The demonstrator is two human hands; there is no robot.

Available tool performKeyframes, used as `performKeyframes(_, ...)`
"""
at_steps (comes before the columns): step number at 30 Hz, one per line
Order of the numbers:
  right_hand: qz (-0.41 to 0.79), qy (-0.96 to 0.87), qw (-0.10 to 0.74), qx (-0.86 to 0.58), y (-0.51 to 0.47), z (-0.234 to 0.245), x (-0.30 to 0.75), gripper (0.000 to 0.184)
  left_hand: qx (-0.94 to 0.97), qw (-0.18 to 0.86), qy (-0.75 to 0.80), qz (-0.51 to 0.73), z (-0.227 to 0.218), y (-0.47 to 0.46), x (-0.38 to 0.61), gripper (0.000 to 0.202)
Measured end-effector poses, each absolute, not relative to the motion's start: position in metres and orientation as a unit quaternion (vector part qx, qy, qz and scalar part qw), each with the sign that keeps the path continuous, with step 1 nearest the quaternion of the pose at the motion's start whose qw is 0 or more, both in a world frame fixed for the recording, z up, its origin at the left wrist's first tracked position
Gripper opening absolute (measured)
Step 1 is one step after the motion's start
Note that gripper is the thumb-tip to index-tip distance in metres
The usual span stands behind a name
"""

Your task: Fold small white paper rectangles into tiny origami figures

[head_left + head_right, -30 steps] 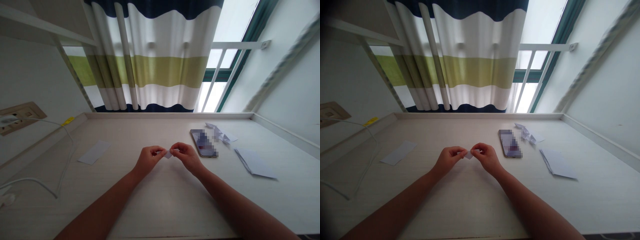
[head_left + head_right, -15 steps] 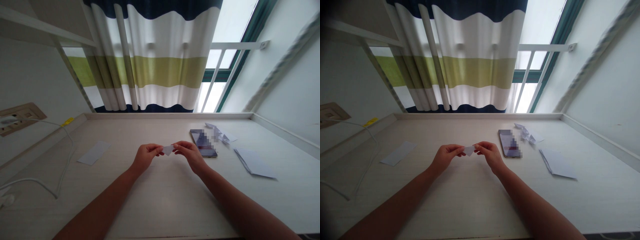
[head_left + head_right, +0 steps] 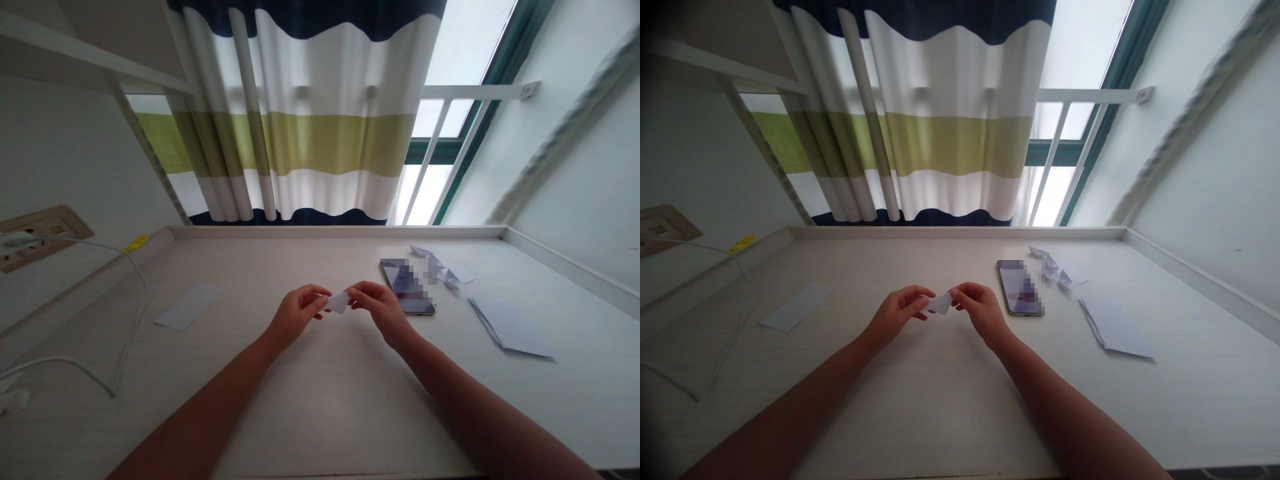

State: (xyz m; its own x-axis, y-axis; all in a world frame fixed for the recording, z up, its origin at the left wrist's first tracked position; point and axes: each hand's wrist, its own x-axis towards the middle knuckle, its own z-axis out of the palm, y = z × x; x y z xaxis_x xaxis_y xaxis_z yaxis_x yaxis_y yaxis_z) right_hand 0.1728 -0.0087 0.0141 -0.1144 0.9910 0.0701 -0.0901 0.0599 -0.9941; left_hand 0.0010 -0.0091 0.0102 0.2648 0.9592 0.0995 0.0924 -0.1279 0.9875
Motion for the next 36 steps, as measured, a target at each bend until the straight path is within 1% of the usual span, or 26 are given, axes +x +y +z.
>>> performKeyframes(4, 0.494, -0.591, 0.468, -0.433, -0.009, 0.008, 0.169, 0.019, 0.652, 0.466, 0.446, 0.399, 0.010, -0.011, 0.004, 0.019)
performKeyframes(7, 0.471, -0.620, 0.452, -0.436, -0.008, 0.004, 0.168, 0.020, 0.657, 0.436, 0.462, 0.406, 0.011, -0.012, 0.005, 0.018)
performKeyframes(9, 0.451, -0.625, 0.465, -0.436, -0.009, 0.003, 0.168, 0.020, 0.656, 0.417, 0.473, 0.415, 0.012, -0.012, 0.006, 0.018)
performKeyframes(12, 0.384, -0.631, 0.512, -0.439, -0.011, 0.004, 0.167, 0.022, 0.651, 0.398, 0.483, 0.429, 0.011, -0.011, 0.005, 0.018)
performKeyframes(14, 0.334, -0.645, 0.522, -0.447, -0.014, 0.005, 0.166, 0.015, 0.647, 0.392, 0.486, 0.439, 0.008, -0.009, 0.005, 0.018)
performKeyframes(16, 0.311, -0.667, 0.505, -0.452, -0.017, 0.007, 0.164, 0.010, 0.637, 0.392, 0.485, 0.453, 0.006, -0.009, 0.005, 0.017)
performKeyframes(20, 0.317, -0.700, 0.466, -0.438, -0.021, 0.006, 0.161, 0.010, 0.608, 0.440, 0.464, 0.470, 0.003, -0.010, 0.007, 0.019)
performKeyframes(26, 0.347, -0.685, 0.469, -0.436, -0.019, 0.004, 0.161, 0.016, 0.581, 0.517, 0.422, 0.466, 0.005, -0.014, 0.010, 0.023)
performKeyframes(36, 0.402, -0.677, 0.462, -0.408, -0.021, 0.005, 0.160, 0.016, 0.581, 0.532, 0.409, 0.461, 0.005, -0.014, 0.009, 0.022)
